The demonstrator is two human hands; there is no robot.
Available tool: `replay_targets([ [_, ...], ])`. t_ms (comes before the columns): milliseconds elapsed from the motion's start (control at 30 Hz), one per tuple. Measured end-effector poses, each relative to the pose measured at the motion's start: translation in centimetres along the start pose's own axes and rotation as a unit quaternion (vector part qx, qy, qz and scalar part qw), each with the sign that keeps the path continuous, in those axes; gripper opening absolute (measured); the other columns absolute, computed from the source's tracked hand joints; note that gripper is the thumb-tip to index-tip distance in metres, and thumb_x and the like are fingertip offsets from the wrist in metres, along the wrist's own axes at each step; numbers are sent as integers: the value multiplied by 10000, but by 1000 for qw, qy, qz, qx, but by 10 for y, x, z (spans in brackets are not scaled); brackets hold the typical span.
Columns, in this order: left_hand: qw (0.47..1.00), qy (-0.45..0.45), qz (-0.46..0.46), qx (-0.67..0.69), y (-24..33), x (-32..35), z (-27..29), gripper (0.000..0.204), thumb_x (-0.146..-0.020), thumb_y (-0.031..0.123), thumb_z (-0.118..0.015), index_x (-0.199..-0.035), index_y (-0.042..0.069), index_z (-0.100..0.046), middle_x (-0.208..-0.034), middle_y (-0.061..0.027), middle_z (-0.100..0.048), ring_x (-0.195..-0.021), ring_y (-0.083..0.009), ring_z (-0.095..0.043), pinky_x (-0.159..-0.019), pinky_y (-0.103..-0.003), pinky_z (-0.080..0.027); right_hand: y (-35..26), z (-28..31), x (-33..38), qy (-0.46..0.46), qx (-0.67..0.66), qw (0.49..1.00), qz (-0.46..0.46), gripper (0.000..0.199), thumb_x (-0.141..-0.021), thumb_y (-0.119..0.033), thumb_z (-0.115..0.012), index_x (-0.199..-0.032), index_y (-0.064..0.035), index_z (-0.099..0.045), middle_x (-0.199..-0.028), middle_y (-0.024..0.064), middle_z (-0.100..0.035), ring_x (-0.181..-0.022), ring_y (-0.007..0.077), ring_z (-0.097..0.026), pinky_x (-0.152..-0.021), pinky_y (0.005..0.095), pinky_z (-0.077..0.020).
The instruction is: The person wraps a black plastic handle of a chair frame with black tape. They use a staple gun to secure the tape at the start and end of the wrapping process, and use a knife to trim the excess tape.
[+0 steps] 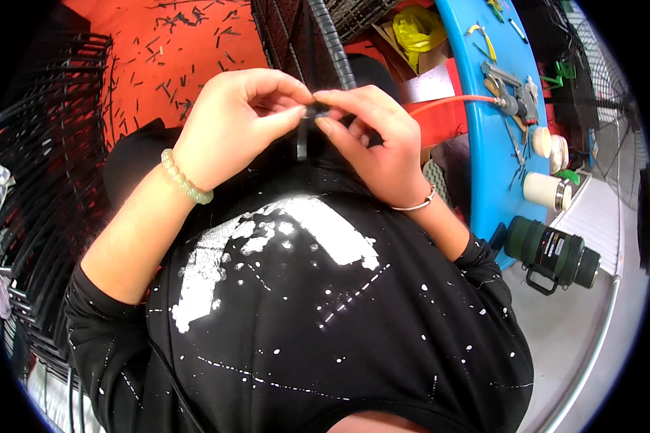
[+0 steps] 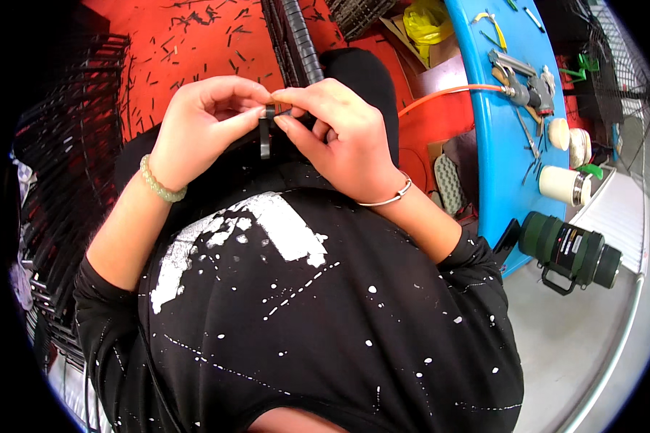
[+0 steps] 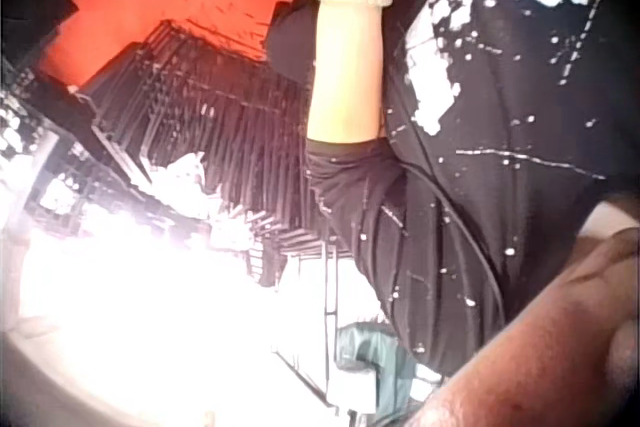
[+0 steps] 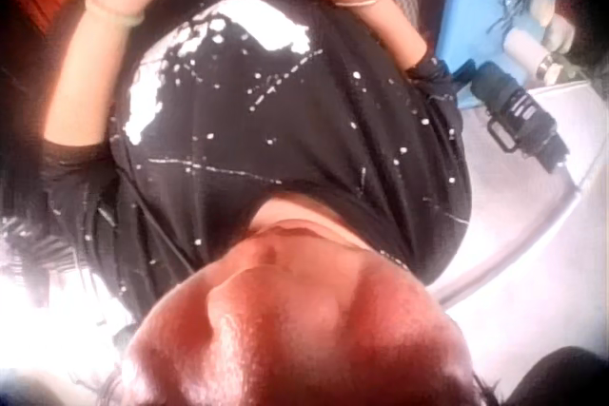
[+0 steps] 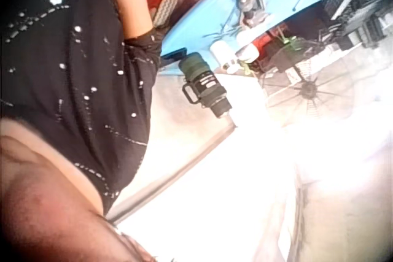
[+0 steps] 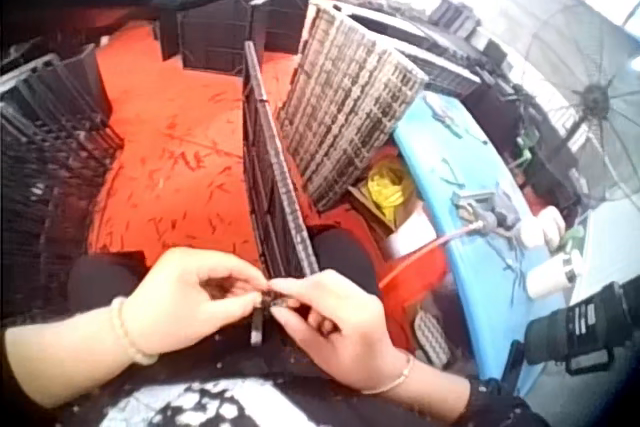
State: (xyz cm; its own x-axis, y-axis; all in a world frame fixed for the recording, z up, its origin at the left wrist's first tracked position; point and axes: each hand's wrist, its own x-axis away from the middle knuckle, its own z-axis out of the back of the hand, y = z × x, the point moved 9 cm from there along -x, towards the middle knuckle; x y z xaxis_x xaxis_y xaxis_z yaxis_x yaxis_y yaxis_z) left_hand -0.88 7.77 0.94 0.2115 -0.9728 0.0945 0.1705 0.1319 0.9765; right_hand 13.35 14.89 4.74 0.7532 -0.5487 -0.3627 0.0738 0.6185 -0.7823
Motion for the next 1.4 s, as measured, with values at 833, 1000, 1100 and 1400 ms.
replay_targets([
  [833,951,-35,-268,-153,32,76,-30,350,-861,54,-718,-1206,51,-664,-1039,-106,-711,-902,-312,-659,-827,-417,-515,-13,-14,-27,-84,51,976,195,199,-783,34,-765,-968,-38,-753,-932,94,-761,-736,202,-727,-636,294,-565],
  [1000,981,-109,-95,-131,3,71,-45,318,-968,119,-622,-1277,43,-624,-1071,-156,-710,-935,-363,-680,-830,-436,-544,3,-20,-32,-131,2,989,71,170,-803,37,-749,-951,-42,-772,-918,56,-766,-577,82,-598,-535,222,-467],
  [1100,972,-164,-98,-137,-3,66,-52,280,-1013,171,-559,-1240,31,-644,-1066,-184,-719,-965,-372,-690,-837,-439,-552,10,-21,-34,-130,-19,991,33,156,-806,29,-750,-943,-41,-779,-902,40,-766,-544,45,-545,-511,201,-425],
  [1400,978,-154,-74,-120,-7,64,-48,264,-973,153,-574,-1176,24,-684,-928,-179,-731,-864,-367,-702,-790,-441,-555,12,-28,-41,-189,12,981,-35,152,-795,5,-764,-938,-43,-777,-809,-3,-739,-543,19,-494,-509,194,-389],
])
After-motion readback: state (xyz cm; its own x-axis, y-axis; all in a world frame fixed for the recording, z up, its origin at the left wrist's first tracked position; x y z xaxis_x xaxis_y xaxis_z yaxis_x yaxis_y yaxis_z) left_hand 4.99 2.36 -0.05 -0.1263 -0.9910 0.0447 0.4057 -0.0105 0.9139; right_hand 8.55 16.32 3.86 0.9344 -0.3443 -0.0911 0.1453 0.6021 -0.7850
